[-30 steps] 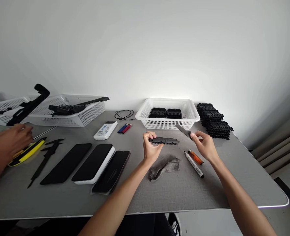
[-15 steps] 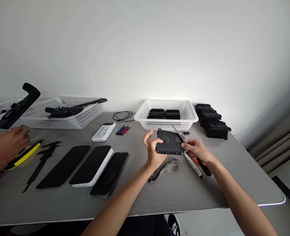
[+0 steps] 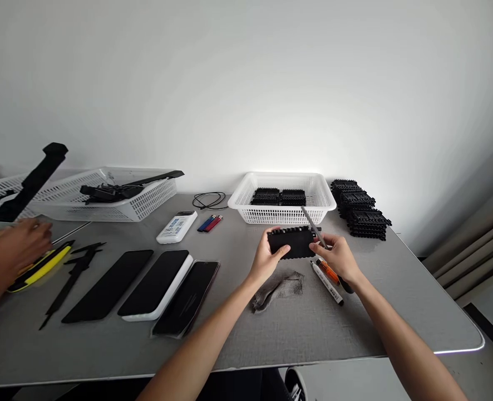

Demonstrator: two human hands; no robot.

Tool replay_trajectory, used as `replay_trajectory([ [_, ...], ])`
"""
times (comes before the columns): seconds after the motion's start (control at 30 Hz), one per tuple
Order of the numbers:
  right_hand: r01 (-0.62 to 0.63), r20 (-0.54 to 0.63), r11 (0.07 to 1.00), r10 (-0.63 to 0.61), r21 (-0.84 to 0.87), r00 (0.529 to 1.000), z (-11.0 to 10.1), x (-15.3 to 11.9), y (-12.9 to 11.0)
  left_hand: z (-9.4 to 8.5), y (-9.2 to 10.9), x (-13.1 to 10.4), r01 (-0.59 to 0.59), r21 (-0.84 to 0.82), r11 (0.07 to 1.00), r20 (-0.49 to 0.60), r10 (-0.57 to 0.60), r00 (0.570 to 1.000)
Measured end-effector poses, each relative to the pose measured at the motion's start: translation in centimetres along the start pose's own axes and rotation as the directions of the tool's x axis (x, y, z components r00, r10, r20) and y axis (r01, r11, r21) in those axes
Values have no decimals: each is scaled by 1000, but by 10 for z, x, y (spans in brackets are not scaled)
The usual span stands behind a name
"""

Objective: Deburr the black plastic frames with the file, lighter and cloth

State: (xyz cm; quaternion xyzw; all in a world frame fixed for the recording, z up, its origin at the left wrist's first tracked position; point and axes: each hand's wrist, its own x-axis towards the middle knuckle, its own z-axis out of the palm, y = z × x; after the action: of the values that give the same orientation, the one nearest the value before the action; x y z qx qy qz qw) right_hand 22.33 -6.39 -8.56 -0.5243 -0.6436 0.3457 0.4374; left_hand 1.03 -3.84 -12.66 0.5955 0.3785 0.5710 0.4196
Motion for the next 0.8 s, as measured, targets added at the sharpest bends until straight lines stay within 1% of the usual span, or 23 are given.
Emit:
replay_trajectory([
  [0.07, 19, 18, 998, -18, -52, 1000, 1, -3, -3, 1, -3, 1, -12, -23, 1000, -44, 11, 999],
  [0.13, 30, 4, 996, -30, -86, 1000, -1, -5, -6, -1, -4, 2, -45, -18, 999, -93, 43, 995],
  [0.2, 58, -59, 991, -65, -123, 996, -4, -6, -9, -4, -3, 3, -82, 37, 996, -138, 86, 987],
  [0.27, 99, -132, 978, -124, -182, 983, -7, -6, -10, -8, 0, 3, -95, 106, 990, -163, 111, 980],
  [0.33, 132, -160, 958, -177, -254, 971, -9, -6, -11, -10, 3, 3, -91, 164, 982, -169, 119, 978],
  [0.43, 155, -120, 922, -209, -356, 971, -10, -5, -10, -10, 6, 0, -125, 250, 960, -147, 165, 975],
  [0.57, 159, -78, 889, -212, -429, 974, -8, -7, -10, -10, 8, -4, -251, 406, 879, -64, 302, 951],
  [0.67, 163, -71, 871, -220, -463, 973, -6, -7, -11, -11, 9, -6, -318, 439, 840, 14, 348, 937],
  [0.73, 172, -60, 863, -226, -474, 972, -6, -7, -11, -11, 9, -7, -345, 449, 824, 33, 371, 928],
  [0.8, 179, -44, 864, -226, -471, 973, -6, -7, -10, -12, 9, -6, -358, 459, 813, 30, 388, 921],
])
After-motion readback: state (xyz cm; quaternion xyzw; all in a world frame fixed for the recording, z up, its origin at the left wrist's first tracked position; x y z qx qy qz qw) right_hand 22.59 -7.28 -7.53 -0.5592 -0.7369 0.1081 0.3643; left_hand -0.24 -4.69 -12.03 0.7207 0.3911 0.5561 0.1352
